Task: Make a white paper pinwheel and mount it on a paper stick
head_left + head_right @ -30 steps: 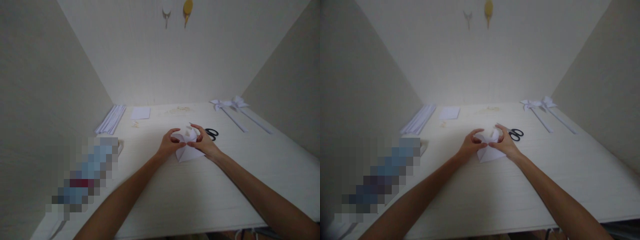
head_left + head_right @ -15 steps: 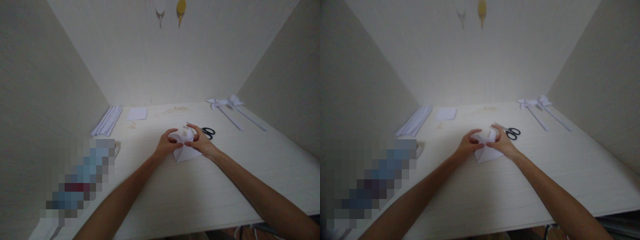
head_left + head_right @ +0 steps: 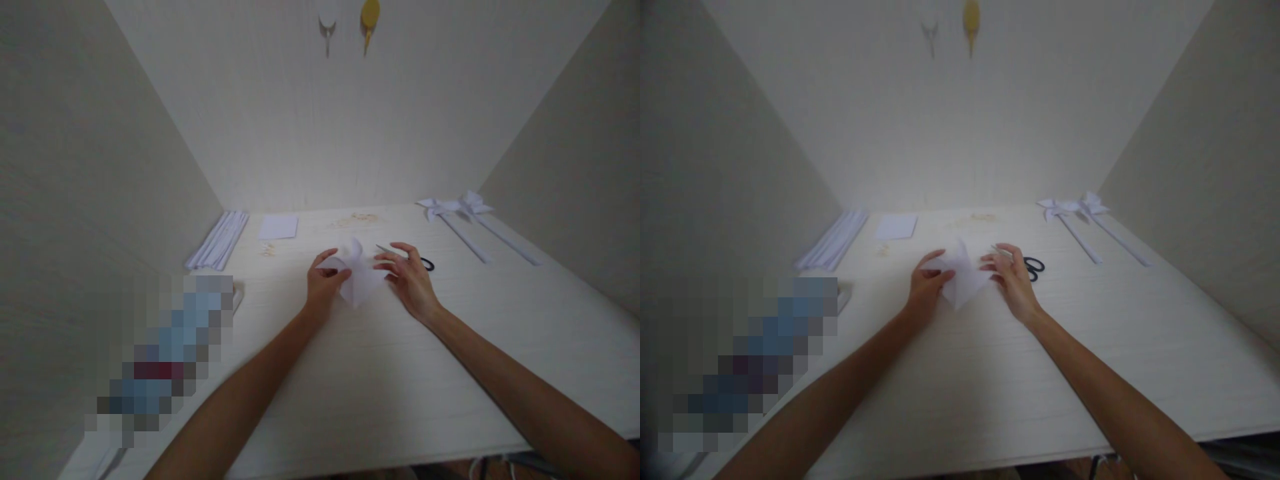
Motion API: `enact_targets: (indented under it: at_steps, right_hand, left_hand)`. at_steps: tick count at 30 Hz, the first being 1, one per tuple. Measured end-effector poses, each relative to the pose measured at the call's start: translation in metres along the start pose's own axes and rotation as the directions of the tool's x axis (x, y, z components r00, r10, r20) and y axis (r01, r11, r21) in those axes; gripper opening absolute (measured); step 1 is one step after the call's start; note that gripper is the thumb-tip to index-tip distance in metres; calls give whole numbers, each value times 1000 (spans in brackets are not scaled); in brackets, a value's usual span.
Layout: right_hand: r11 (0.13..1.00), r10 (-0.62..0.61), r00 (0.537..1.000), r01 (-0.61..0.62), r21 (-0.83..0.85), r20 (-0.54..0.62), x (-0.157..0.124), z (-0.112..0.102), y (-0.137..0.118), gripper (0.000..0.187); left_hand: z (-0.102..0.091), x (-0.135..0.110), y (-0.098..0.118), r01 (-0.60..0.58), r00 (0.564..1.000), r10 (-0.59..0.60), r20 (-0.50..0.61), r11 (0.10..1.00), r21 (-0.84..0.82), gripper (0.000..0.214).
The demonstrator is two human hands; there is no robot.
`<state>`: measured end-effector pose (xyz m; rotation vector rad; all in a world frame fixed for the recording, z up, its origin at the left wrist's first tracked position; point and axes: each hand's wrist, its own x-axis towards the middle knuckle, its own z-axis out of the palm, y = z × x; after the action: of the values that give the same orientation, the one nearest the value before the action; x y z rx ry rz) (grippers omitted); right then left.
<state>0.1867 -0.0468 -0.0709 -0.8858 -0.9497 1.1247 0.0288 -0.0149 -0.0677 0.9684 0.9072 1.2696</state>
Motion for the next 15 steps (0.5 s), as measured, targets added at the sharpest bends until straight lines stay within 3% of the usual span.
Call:
enact_targets:
  at_steps: [3,8,15]
  right_hand:
    - [1000,-14,999,15,-2,51,-1,0,1,17]
    - [988,-8,964,48,-145,264,-6,4,10,24]
    - [952,-51,963,127,-279,265,-10,10,16,13]
  left_hand:
    - [-5,6,0,-16,998,10,-64,996,-90,59]
    - [-5,7,-1,-31,998,25,-51,992,-123,58]
    - [2,-1,-1,1,1000,-1,2,998,-69,53]
